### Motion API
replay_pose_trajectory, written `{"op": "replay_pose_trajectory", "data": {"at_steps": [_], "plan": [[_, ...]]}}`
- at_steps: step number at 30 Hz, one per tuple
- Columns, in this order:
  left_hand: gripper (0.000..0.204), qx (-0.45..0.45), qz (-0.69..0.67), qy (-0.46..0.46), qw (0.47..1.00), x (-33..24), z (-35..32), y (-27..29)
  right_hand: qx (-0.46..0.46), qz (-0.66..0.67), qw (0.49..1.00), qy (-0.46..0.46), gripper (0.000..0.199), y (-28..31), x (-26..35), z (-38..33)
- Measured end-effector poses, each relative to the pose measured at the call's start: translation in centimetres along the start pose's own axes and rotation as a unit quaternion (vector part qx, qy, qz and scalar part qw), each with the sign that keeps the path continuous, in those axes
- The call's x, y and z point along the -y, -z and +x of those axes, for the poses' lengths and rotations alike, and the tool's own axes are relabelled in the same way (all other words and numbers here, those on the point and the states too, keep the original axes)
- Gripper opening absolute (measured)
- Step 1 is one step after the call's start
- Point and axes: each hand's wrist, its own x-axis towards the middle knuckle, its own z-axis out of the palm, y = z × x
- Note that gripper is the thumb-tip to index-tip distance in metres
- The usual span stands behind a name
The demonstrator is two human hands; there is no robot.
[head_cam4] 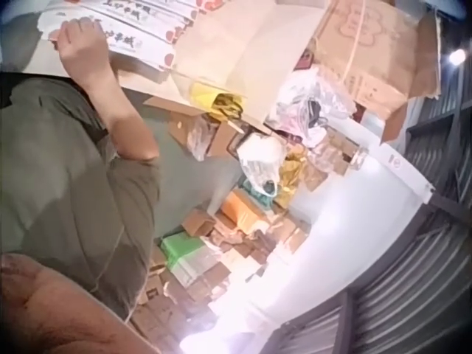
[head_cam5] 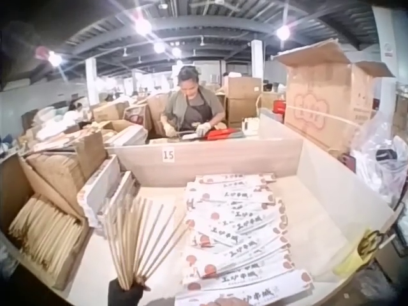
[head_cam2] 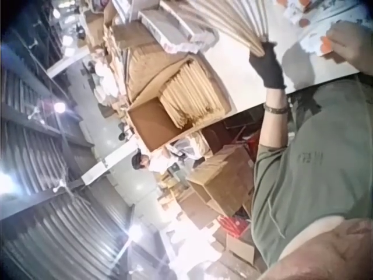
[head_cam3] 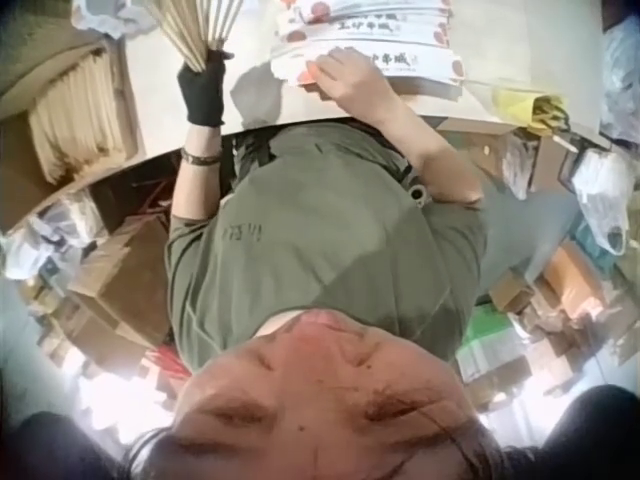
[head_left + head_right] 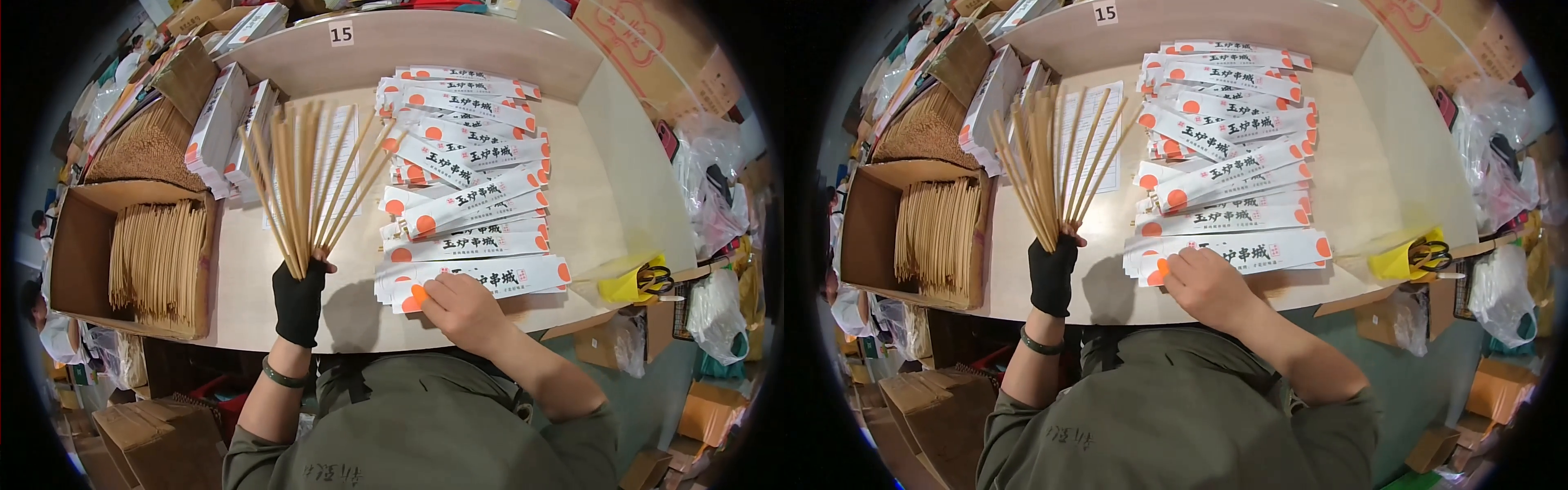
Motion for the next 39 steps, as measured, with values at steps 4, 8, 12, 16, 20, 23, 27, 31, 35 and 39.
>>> {"op": "replay_pose_trajectory", "data": {"at_steps": [4,8,12,16,20,23,27,31,35,39], "plan": [[0.011,0.001,0.017,0.056,0.998,-0.9,-0.7,1.1,-0.034,0.055,0.997,-0.030,0.018,0.2,-0.5,-0.5],[0.015,0.021,0.053,0.064,0.996,-0.9,-1.2,3.0,-0.084,0.184,0.970,-0.134,0.018,-0.4,-1.4,0.0],[0.016,0.019,0.124,0.062,0.990,-1.3,-1.8,5.2,0.006,0.199,0.947,-0.252,0.017,0.8,-1.4,0.7],[0.014,0.013,0.152,0.051,0.987,-1.2,-2.3,6.5,0.007,0.196,0.970,-0.145,0.015,1.2,-1.3,0.8],[0.014,0.026,0.192,0.029,0.981,-0.3,-2.9,7.7,-0.032,0.225,0.948,-0.223,0.017,2.1,-1.6,1.2],[0.013,0.038,0.195,0.029,0.980,-0.4,-3.2,8.2,-0.005,0.287,0.893,-0.348,0.018,3.1,-1.7,2.0],[0.013,0.042,0.238,0.017,0.970,-1.0,-3.1,8.4,-0.009,0.414,0.826,-0.381,0.018,3.5,-1.9,2.3],[0.016,0.045,0.238,-0.004,0.970,-1.7,-2.9,8.9,-0.001,0.402,0.833,-0.380,0.016,3.3,-2.2,1.8],[0.019,0.068,0.272,-0.027,0.959,-2.7,-2.5,9.0,0.001,0.345,0.880,-0.326,0.014,3.6,-2.1,1.9],[0.020,0.102,0.162,-0.038,0.981,-2.1,-1.5,6.7,-0.082,0.059,0.993,-0.066,0.017,2.4,-1.2,3.9]]}}
